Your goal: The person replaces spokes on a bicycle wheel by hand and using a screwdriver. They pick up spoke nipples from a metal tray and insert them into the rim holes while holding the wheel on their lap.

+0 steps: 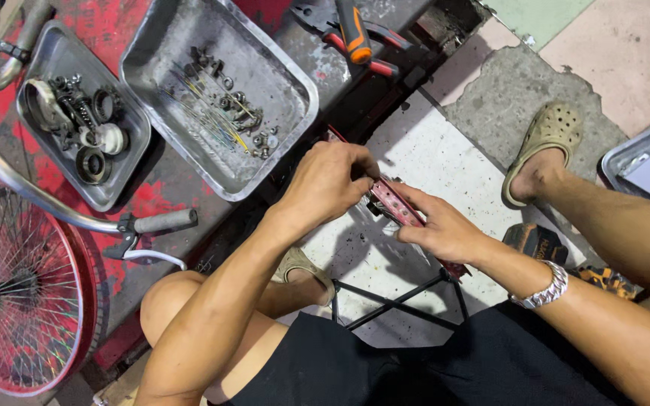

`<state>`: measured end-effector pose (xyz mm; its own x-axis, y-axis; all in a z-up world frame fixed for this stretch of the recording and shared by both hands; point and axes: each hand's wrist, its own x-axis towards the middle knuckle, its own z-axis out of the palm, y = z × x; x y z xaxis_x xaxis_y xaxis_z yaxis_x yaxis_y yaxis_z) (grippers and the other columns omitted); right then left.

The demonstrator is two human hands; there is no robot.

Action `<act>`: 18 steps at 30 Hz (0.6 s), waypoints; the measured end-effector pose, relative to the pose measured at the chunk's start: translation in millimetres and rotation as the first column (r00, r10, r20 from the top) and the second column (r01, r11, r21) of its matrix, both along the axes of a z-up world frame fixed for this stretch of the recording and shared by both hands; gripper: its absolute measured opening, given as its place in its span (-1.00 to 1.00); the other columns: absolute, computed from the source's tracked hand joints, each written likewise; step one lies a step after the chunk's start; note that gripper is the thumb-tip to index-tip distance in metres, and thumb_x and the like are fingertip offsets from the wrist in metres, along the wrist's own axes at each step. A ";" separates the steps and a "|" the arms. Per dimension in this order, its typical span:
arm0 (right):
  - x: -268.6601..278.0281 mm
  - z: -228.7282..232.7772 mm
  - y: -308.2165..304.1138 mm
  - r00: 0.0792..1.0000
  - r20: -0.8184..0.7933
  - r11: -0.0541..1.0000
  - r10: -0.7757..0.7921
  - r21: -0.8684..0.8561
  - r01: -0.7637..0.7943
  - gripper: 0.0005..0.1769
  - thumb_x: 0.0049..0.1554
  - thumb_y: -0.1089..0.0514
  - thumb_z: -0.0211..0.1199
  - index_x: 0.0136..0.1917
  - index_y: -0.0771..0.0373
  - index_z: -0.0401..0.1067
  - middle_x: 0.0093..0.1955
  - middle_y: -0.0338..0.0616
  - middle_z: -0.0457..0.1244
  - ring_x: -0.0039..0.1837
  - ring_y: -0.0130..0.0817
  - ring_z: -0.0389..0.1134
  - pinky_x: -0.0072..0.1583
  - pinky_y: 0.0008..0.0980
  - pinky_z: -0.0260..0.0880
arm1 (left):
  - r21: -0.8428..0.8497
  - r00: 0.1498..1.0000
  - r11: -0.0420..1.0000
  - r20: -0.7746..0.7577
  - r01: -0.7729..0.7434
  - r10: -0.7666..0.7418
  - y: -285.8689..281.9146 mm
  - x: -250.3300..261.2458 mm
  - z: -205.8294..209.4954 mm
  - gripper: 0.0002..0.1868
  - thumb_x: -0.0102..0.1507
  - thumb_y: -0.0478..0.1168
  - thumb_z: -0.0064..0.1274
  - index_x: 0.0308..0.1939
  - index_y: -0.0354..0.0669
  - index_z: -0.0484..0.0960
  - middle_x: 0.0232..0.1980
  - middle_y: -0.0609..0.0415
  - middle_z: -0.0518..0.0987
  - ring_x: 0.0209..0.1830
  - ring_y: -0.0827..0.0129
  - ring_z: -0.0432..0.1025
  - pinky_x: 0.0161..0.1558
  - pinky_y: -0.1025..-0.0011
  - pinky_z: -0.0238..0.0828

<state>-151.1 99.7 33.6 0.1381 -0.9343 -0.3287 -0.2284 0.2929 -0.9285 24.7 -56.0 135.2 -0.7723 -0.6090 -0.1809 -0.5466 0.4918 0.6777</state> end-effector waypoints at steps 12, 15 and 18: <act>16.0 18.8 -0.1 0.997 -0.069 0.995 0.031 0.095 -0.024 0.03 -0.09 0.04 0.32 0.60 0.15 0.04 0.41 0.08 0.24 0.35 -0.15 0.33 0.36 -0.25 0.27 | 0.017 0.972 1.000 0.235 0.007 -0.011 -4.4 -17.7 11.7 -0.85 -0.07 -0.27 0.28 -0.43 -0.13 0.68 -0.44 -0.01 0.66 -0.31 0.09 0.60 -0.23 0.19 0.48; 16.5 15.6 0.3 0.996 -0.079 0.997 0.041 0.071 -0.035 0.03 -0.09 0.03 0.34 0.59 0.19 0.04 0.44 0.10 0.21 0.38 -0.13 0.30 0.37 -0.24 0.26 | 0.001 0.962 1.000 0.272 0.025 -0.025 -3.4 -20.3 14.2 -0.86 -0.06 -0.27 0.26 -0.44 -0.13 0.67 -0.44 -0.02 0.66 -0.30 0.06 0.59 -0.23 0.15 0.48; 15.9 12.0 -0.4 0.995 -0.083 0.997 0.051 0.061 -0.046 0.03 -0.08 0.02 0.33 0.60 0.21 0.04 0.44 0.10 0.21 0.39 -0.13 0.30 0.38 -0.24 0.26 | -0.033 0.961 0.999 0.276 0.003 0.007 0.2 -22.2 14.3 -0.88 -0.05 -0.26 0.25 -0.45 -0.12 0.67 -0.44 -0.03 0.66 -0.31 0.04 0.59 -0.24 0.13 0.48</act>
<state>-135.2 99.3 45.6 0.1519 -0.9060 -0.3951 -0.3205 0.3330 -0.8868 2.5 -55.9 149.5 -0.6941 -0.6196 -0.3665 -0.7110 0.5102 0.4840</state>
